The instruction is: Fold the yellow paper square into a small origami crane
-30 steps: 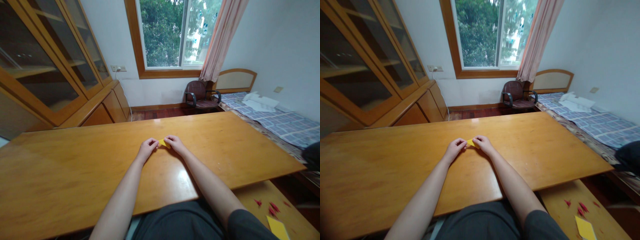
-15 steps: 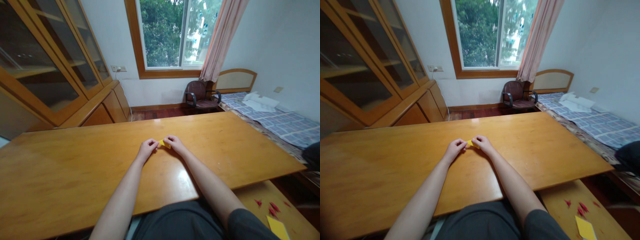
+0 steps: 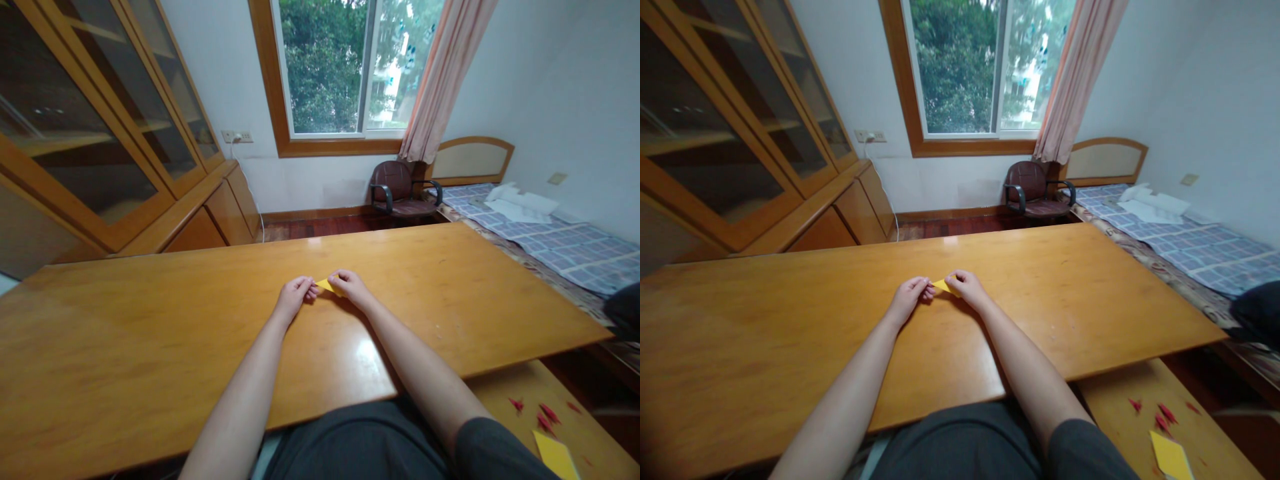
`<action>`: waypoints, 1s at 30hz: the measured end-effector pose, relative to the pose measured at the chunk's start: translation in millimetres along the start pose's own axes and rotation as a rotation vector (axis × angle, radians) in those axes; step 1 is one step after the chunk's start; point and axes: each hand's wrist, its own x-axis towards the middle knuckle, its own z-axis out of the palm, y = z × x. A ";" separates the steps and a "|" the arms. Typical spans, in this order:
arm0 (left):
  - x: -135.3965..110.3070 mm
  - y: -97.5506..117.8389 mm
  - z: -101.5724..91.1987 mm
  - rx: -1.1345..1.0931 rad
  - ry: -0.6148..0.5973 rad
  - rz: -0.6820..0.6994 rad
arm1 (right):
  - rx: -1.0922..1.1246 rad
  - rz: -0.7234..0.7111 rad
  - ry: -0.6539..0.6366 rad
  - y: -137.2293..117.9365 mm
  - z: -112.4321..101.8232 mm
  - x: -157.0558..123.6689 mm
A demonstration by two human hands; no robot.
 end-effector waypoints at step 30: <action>-3.0 -0.9 -4.9 0.153 0.137 0.099 | 0.046 -0.063 0.055 3.8 -1.2 4.0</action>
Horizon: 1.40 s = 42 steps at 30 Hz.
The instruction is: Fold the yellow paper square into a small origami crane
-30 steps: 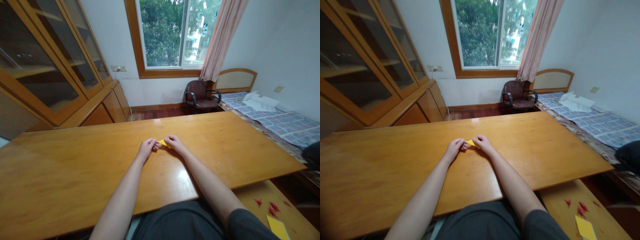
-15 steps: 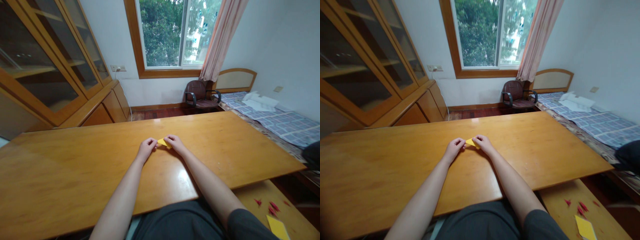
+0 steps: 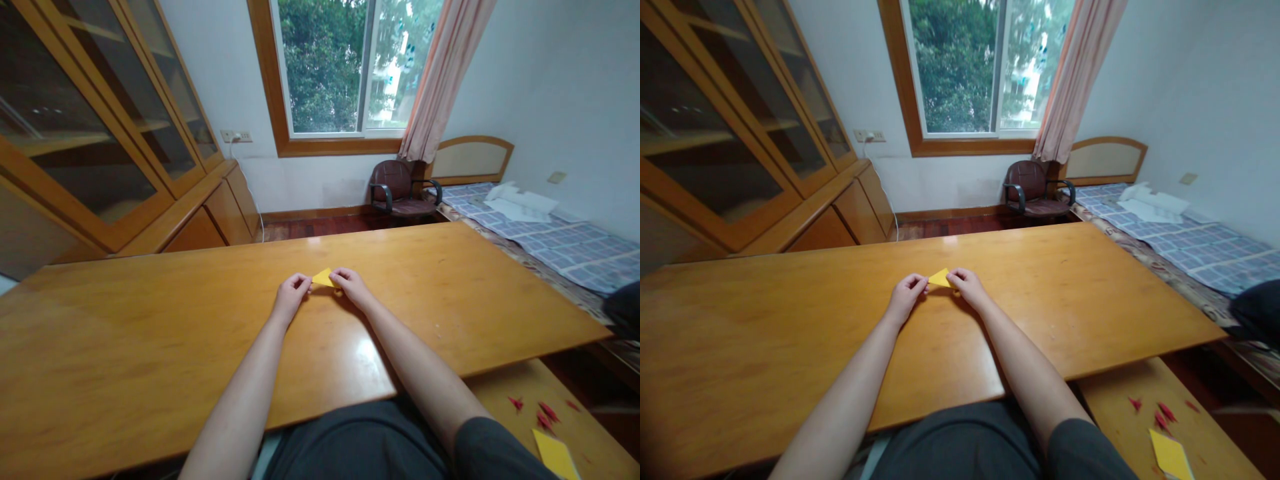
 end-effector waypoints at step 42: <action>-4.2 6.6 1.1 0.297 0.042 0.479 | -0.012 0.023 -0.020 -6.4 2.3 0.3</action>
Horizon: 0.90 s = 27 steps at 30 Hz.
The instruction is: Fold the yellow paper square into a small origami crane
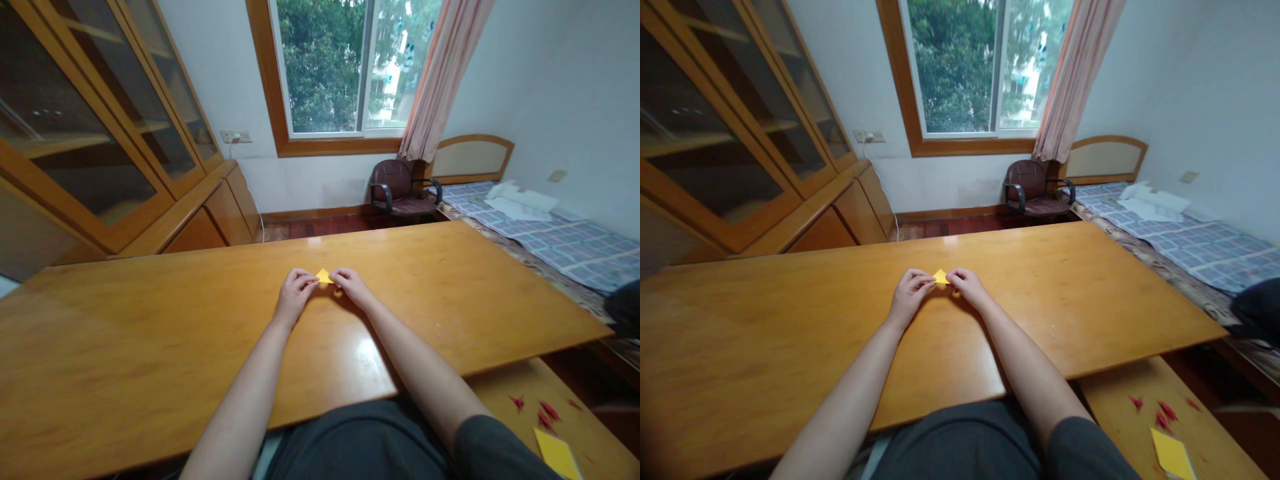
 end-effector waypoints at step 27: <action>2.7 -2.0 1.2 -0.468 -0.097 -0.584 | 0.031 -0.019 -0.029 1.4 -2.7 -1.6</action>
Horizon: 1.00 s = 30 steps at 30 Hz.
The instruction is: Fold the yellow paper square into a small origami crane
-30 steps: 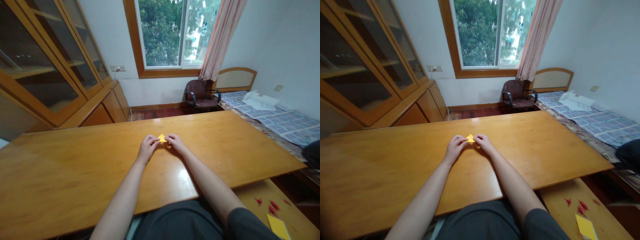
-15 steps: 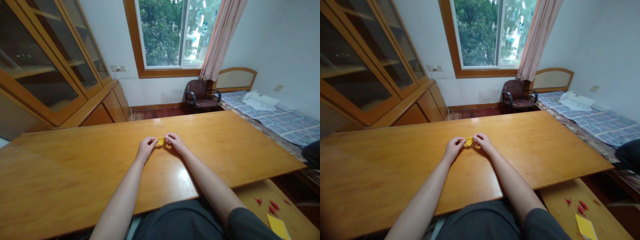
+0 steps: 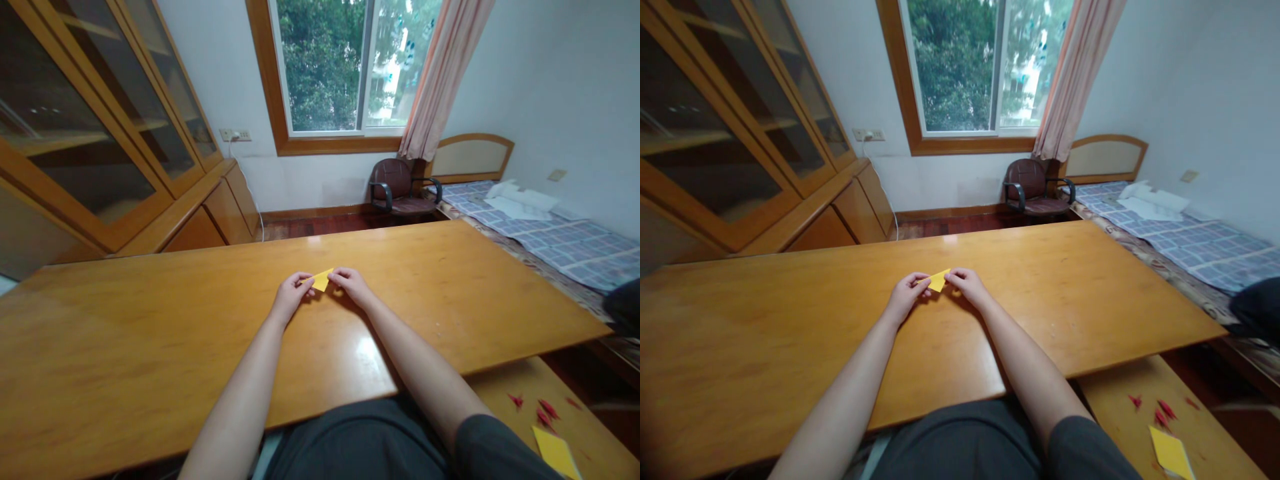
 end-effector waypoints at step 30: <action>1.3 1.4 -1.4 0.008 0.032 0.002 | -0.169 -0.051 -0.119 5.1 3.5 -1.8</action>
